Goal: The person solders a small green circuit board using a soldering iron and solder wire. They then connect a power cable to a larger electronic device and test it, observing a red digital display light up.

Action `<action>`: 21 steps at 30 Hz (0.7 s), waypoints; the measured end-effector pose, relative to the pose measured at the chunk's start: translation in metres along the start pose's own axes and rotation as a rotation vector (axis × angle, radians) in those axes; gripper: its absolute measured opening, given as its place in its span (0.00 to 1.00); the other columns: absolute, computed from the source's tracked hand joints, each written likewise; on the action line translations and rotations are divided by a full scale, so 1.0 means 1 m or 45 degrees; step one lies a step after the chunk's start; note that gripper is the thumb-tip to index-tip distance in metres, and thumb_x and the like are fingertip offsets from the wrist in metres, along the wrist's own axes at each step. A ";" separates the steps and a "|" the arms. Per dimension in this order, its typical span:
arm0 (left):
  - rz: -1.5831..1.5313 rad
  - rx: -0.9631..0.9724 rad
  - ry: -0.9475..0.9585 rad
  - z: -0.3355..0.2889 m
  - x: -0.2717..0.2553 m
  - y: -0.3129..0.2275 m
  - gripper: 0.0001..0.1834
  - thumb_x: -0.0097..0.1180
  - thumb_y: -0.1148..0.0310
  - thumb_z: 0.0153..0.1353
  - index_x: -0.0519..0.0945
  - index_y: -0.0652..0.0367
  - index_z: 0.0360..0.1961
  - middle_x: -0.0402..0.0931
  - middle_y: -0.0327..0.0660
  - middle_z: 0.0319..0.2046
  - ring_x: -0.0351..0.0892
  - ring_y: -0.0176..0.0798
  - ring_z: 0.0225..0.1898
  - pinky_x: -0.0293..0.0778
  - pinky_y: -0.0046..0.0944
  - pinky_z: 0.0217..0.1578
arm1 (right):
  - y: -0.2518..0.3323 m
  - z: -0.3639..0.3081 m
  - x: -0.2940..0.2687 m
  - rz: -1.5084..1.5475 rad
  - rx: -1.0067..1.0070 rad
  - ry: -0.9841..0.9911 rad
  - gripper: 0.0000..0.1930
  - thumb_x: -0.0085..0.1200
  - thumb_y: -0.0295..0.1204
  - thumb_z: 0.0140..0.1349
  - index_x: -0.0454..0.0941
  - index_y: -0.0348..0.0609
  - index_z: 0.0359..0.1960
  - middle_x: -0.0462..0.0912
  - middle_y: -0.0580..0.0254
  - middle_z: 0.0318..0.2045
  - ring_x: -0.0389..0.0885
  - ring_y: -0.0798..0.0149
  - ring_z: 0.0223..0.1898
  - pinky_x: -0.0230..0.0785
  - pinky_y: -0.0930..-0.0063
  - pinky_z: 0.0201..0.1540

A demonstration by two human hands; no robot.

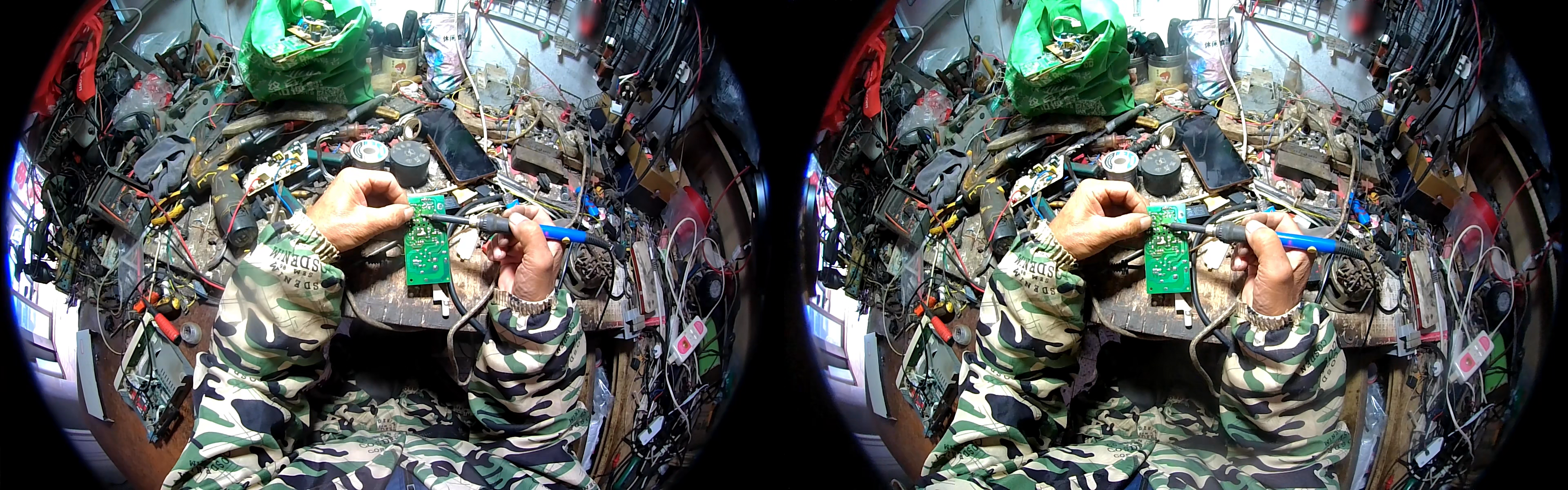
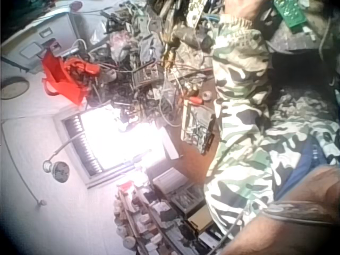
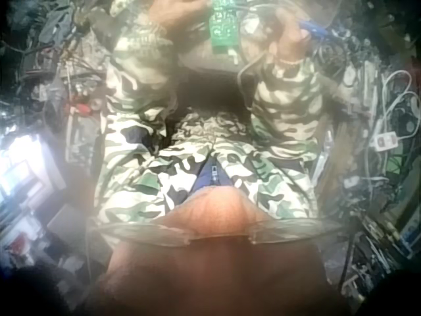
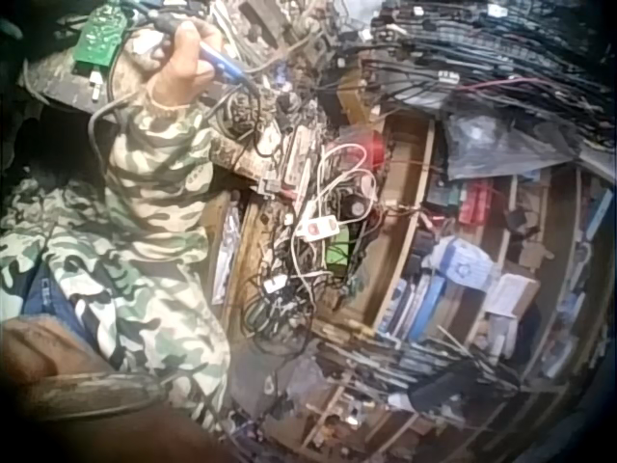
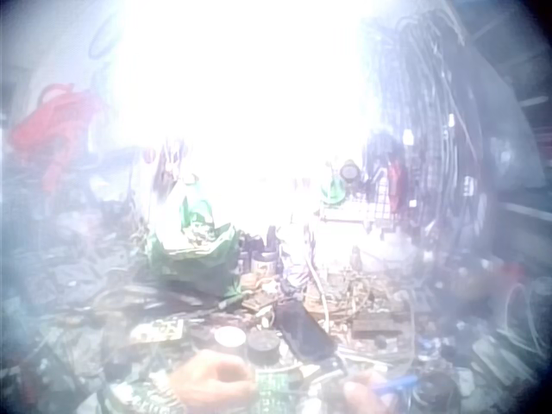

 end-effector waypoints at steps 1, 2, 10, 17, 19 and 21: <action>0.015 0.002 -0.006 0.000 0.000 0.000 0.05 0.66 0.74 0.65 0.84 0.64 0.36 0.82 0.33 0.31 0.79 0.24 0.33 0.76 0.29 0.36 | 0.000 0.000 0.000 0.000 -0.002 0.003 0.10 0.57 0.30 0.63 0.75 0.36 0.40 0.76 0.60 0.23 0.71 0.69 0.19 0.67 0.74 0.22; 0.031 0.005 -0.012 0.000 0.000 0.000 0.05 0.66 0.74 0.65 0.84 0.64 0.36 0.82 0.33 0.31 0.79 0.24 0.33 0.75 0.28 0.36 | -0.001 0.001 -0.001 0.000 -0.004 0.006 0.10 0.57 0.30 0.63 0.75 0.36 0.40 0.76 0.60 0.23 0.71 0.69 0.19 0.67 0.75 0.22; 0.021 -0.005 -0.010 -0.001 0.001 -0.003 0.05 0.66 0.74 0.65 0.84 0.64 0.36 0.82 0.32 0.31 0.78 0.23 0.33 0.74 0.28 0.35 | 0.000 0.001 0.000 0.006 -0.009 0.018 0.10 0.57 0.30 0.63 0.76 0.35 0.40 0.76 0.61 0.23 0.72 0.70 0.20 0.68 0.75 0.22; 0.009 -0.007 -0.014 -0.001 0.002 -0.002 0.05 0.67 0.74 0.65 0.84 0.64 0.36 0.82 0.32 0.30 0.78 0.23 0.32 0.74 0.28 0.34 | -0.002 0.001 -0.002 -0.004 -0.002 0.034 0.10 0.57 0.31 0.63 0.76 0.36 0.39 0.77 0.63 0.24 0.72 0.71 0.21 0.68 0.77 0.22; 0.001 -0.004 -0.008 0.000 0.003 -0.001 0.05 0.67 0.74 0.65 0.84 0.64 0.36 0.82 0.32 0.30 0.78 0.23 0.32 0.74 0.27 0.34 | -0.001 0.001 -0.002 -0.005 -0.004 0.023 0.10 0.57 0.30 0.63 0.75 0.36 0.40 0.75 0.62 0.23 0.71 0.69 0.19 0.68 0.75 0.22; -0.013 -0.004 0.006 0.003 0.004 0.000 0.05 0.66 0.74 0.65 0.84 0.64 0.36 0.81 0.32 0.30 0.78 0.23 0.32 0.74 0.27 0.34 | 0.001 0.000 -0.002 -0.012 -0.001 0.014 0.10 0.57 0.30 0.63 0.75 0.36 0.40 0.76 0.62 0.23 0.71 0.70 0.19 0.68 0.75 0.22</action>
Point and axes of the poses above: each hand's wrist, its own z-axis towards the middle knuckle, its own x-axis out of the palm, y = z × x, the point moved 2 cm from there along z, towards the middle knuckle
